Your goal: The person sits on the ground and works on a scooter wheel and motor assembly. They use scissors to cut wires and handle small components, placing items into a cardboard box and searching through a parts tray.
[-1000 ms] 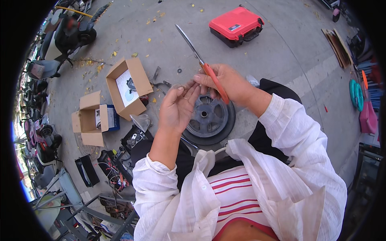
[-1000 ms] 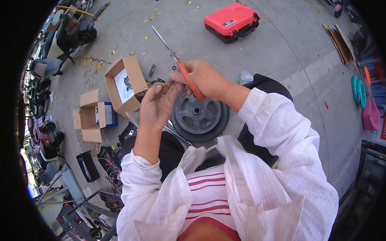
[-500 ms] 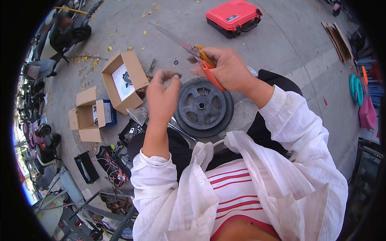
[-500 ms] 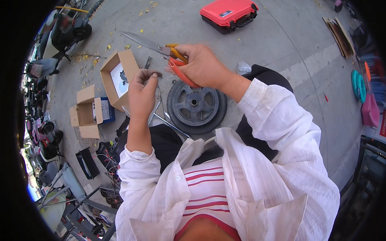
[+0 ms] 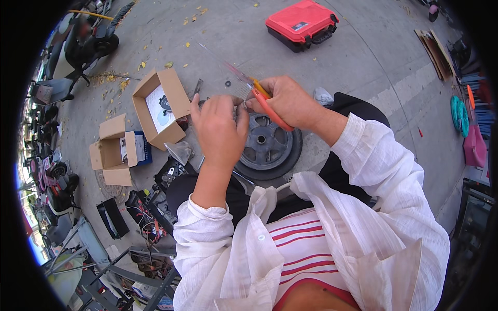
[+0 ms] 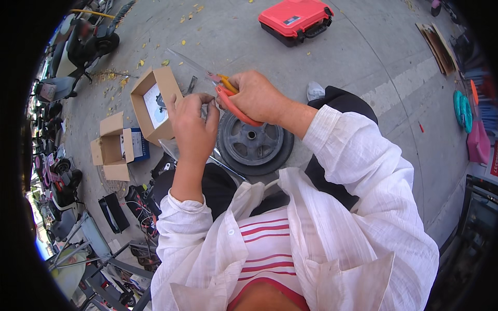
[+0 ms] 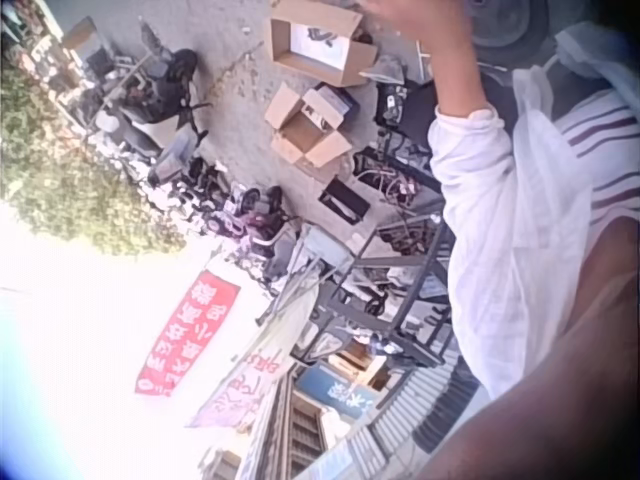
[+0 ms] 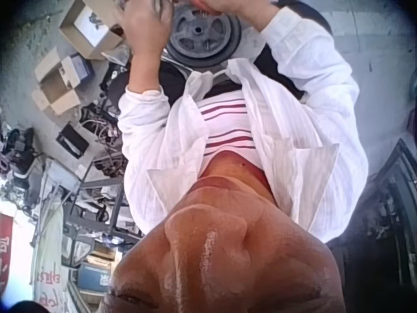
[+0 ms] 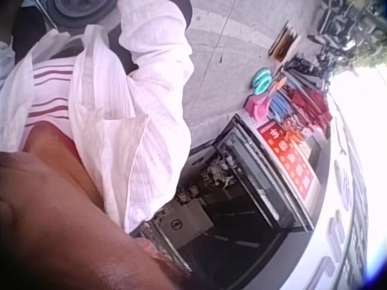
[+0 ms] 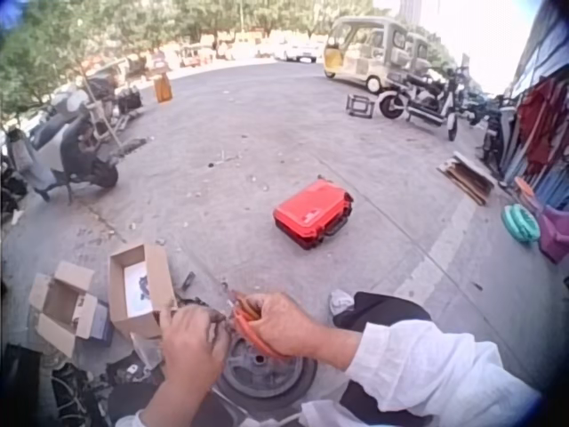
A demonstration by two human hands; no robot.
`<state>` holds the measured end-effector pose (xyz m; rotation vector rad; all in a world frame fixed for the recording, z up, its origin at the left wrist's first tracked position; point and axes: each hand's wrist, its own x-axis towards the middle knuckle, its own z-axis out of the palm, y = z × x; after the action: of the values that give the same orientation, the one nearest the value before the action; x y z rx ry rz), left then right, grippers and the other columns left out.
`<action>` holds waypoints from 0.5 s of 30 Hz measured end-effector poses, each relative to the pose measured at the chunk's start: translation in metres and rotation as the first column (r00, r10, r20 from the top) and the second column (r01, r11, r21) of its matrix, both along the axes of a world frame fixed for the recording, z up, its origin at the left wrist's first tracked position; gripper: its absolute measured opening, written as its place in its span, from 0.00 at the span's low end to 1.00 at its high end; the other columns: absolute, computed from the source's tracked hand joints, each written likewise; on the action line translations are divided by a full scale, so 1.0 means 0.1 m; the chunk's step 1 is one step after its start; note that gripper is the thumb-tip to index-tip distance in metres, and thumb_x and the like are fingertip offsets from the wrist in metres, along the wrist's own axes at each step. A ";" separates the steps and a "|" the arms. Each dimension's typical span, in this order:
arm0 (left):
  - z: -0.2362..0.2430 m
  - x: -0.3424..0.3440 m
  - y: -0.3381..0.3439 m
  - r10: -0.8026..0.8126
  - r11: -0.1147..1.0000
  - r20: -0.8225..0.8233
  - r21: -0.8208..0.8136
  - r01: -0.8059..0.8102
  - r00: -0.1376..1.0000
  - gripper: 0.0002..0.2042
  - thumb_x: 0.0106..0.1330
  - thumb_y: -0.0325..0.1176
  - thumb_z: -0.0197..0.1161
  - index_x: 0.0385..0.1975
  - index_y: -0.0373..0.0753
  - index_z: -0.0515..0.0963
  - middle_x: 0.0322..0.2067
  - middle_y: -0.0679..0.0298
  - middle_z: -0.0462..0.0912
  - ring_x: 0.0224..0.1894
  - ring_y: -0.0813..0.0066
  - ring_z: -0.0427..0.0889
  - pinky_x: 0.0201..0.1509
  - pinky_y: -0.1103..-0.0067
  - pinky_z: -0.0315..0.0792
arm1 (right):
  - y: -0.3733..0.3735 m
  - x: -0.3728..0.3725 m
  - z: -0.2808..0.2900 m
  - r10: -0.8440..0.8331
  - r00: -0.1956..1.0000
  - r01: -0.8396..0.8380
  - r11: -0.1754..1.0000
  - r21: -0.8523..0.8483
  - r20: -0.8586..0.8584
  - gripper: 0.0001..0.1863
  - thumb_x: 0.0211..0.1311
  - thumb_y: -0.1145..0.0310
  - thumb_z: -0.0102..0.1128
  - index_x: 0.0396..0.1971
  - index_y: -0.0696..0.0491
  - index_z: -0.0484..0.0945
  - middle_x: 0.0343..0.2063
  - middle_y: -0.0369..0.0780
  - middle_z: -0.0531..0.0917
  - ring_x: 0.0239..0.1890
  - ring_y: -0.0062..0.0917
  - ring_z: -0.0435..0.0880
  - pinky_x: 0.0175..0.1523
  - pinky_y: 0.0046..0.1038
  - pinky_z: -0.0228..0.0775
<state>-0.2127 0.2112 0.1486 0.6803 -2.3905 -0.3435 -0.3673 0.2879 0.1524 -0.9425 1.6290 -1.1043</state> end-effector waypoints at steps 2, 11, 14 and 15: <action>0.00 0.01 0.01 -0.007 0.992 -0.030 0.124 0.011 1.000 0.05 0.55 0.28 0.62 0.29 0.37 0.76 0.30 0.60 0.80 0.37 0.64 0.79 0.61 0.62 0.61 | 0.02 0.00 0.04 -0.007 0.998 0.007 1.000 0.008 0.067 0.12 0.56 0.66 0.65 0.33 0.61 0.79 0.23 0.33 0.79 0.22 0.13 0.73 0.27 0.17 0.67; -0.22 0.08 -0.15 0.403 -0.066 -0.506 0.815 0.576 0.762 0.05 0.63 0.28 0.58 0.36 0.37 0.77 0.37 0.60 0.81 0.45 0.68 0.77 0.57 0.71 0.66 | 0.01 0.02 0.08 -0.069 0.928 0.073 0.997 0.003 0.367 0.13 0.55 0.64 0.66 0.32 0.58 0.78 0.23 0.36 0.81 0.16 0.13 0.71 0.20 0.15 0.64; -0.20 0.05 -0.14 0.433 -0.195 -0.526 0.739 0.645 0.732 0.05 0.63 0.29 0.57 0.35 0.36 0.76 0.39 0.57 0.82 0.44 0.67 0.78 0.57 0.73 0.67 | 0.01 0.05 0.08 -0.094 0.892 0.089 0.996 0.032 0.443 0.12 0.54 0.66 0.65 0.32 0.60 0.78 0.22 0.37 0.80 0.15 0.14 0.72 0.18 0.16 0.61; -0.18 0.04 -0.12 0.436 -0.201 -0.540 0.722 0.662 0.720 0.05 0.63 0.29 0.57 0.35 0.36 0.76 0.40 0.57 0.81 0.45 0.67 0.78 0.57 0.72 0.67 | 0.00 0.06 0.09 -0.104 0.881 0.094 0.995 0.044 0.461 0.12 0.54 0.67 0.64 0.32 0.61 0.77 0.22 0.38 0.79 0.15 0.15 0.72 0.18 0.16 0.61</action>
<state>-0.2092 0.1990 0.1308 0.6129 -0.7756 -2.3898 -0.3617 0.2882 0.1612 -0.5272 1.2975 -1.2672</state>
